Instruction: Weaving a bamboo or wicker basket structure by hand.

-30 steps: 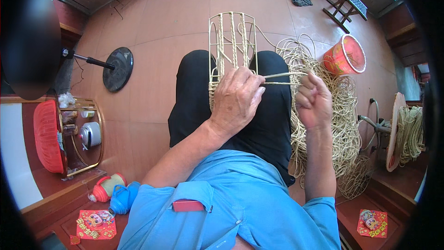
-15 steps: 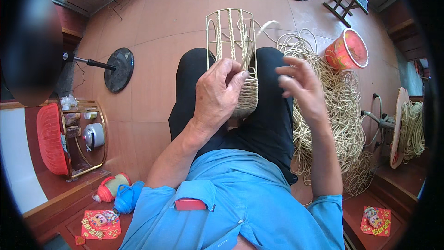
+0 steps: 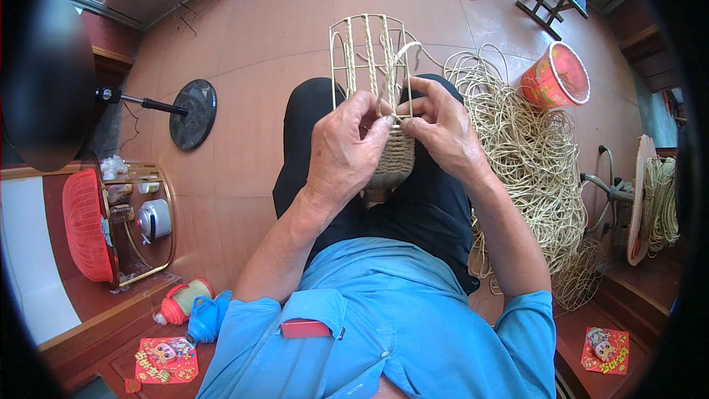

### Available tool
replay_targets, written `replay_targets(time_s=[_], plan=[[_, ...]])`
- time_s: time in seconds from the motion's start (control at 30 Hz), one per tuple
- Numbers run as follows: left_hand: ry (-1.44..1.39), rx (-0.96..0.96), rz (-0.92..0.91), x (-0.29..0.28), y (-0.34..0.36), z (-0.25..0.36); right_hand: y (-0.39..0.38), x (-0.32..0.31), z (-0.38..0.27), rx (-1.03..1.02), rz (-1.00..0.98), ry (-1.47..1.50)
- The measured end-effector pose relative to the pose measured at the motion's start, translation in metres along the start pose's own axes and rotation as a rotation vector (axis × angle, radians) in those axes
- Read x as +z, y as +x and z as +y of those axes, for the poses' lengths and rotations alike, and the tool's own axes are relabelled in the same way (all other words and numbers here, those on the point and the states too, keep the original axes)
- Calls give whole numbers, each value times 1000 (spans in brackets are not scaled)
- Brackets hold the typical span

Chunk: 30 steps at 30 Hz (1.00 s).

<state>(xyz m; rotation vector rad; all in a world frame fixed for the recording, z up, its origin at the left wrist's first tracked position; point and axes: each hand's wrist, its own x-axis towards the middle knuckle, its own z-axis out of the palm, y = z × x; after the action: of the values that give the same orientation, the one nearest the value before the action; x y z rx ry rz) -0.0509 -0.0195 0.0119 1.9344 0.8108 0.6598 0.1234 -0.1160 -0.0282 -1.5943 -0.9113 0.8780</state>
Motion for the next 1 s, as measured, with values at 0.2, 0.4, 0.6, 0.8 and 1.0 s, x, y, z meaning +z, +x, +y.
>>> replay_targets(time_s=[0.2, 0.4, 0.6, 0.8, 1.0], plan=[[245, 238, -80, 6, 3, -5, 6, -1, -4, 56, -90, 25], [328, 315, -96, 6, 8, -8, 6, -17, -9, 51, -191, 37], [-67, -9, -99, 2, 9, -1, 5, -21, -7, 56, -288, 137], [166, 136, -138, 5, 9, -3, 1, -24, -9, 78, -275, 97], [-170, -92, -128, 3, 6, 3, -16, -9, -7, -9, -54, 9]])
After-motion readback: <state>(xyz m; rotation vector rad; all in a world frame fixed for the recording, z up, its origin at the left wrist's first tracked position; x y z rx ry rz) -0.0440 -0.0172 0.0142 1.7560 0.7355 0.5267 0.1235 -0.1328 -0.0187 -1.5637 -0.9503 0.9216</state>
